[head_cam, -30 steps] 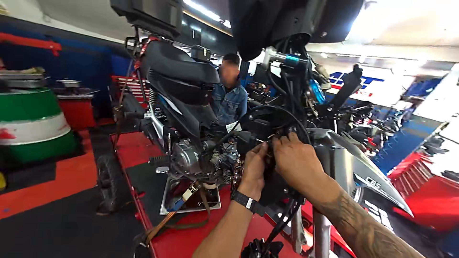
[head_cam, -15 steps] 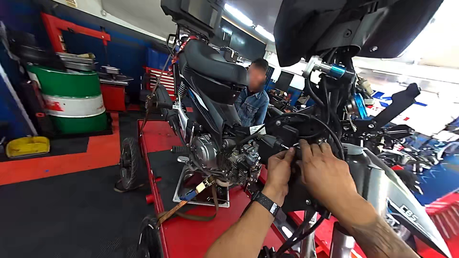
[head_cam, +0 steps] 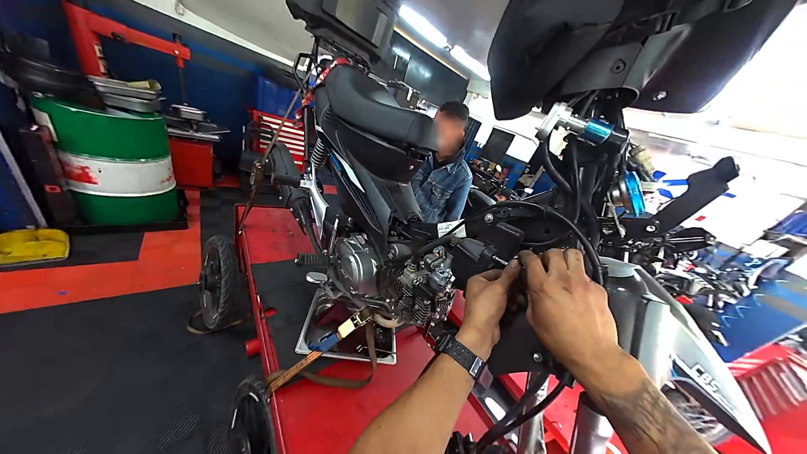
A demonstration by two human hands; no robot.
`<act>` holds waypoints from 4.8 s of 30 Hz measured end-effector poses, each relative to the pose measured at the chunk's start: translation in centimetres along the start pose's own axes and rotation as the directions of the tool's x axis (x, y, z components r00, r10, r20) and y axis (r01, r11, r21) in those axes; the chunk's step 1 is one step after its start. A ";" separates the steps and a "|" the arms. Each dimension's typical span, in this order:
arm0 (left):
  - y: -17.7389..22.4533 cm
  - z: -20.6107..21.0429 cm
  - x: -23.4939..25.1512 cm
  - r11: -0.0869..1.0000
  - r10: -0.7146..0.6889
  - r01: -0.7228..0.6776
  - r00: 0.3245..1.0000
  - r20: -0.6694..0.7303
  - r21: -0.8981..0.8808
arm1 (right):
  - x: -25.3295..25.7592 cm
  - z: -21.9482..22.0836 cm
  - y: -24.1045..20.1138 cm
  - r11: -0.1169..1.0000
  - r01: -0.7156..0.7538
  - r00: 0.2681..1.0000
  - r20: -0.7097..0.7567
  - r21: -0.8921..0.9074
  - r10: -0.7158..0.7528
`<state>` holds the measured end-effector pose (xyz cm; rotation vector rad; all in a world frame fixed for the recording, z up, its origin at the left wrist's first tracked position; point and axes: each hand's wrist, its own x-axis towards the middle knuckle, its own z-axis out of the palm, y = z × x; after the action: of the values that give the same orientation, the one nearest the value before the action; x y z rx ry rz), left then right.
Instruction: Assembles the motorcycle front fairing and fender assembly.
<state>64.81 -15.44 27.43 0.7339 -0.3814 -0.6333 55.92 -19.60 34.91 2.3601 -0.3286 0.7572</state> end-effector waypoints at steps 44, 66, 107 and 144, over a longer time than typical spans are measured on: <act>-0.3 -1.2 0.5 1.000 -0.006 0.008 0.995 0.104 -0.025 | -0.7 0.3 -0.9 1.000 0.001 1.000 -0.025 -0.027 -0.002; 0.2 -3.5 1.7 0.062 0.744 -0.505 0.598 0.298 0.861 | -0.9 0.4 -0.4 0.995 -0.074 0.997 -0.011 0.060 0.075; -7.8 -9.1 -2.8 0.506 0.588 -0.316 0.807 -0.052 0.802 | -1.4 0.7 -3.0 0.980 -0.083 0.965 0.261 0.182 0.033; -6.8 -11.0 -4.7 0.982 0.176 -0.170 0.982 -0.068 0.083 | -12.2 -1.5 -10.6 0.295 -0.176 0.887 0.021 0.939 0.461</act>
<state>64.37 -10.81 14.52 0.7861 -0.3971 -0.4275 49.71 -9.98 23.40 3.2257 -0.3029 1.8562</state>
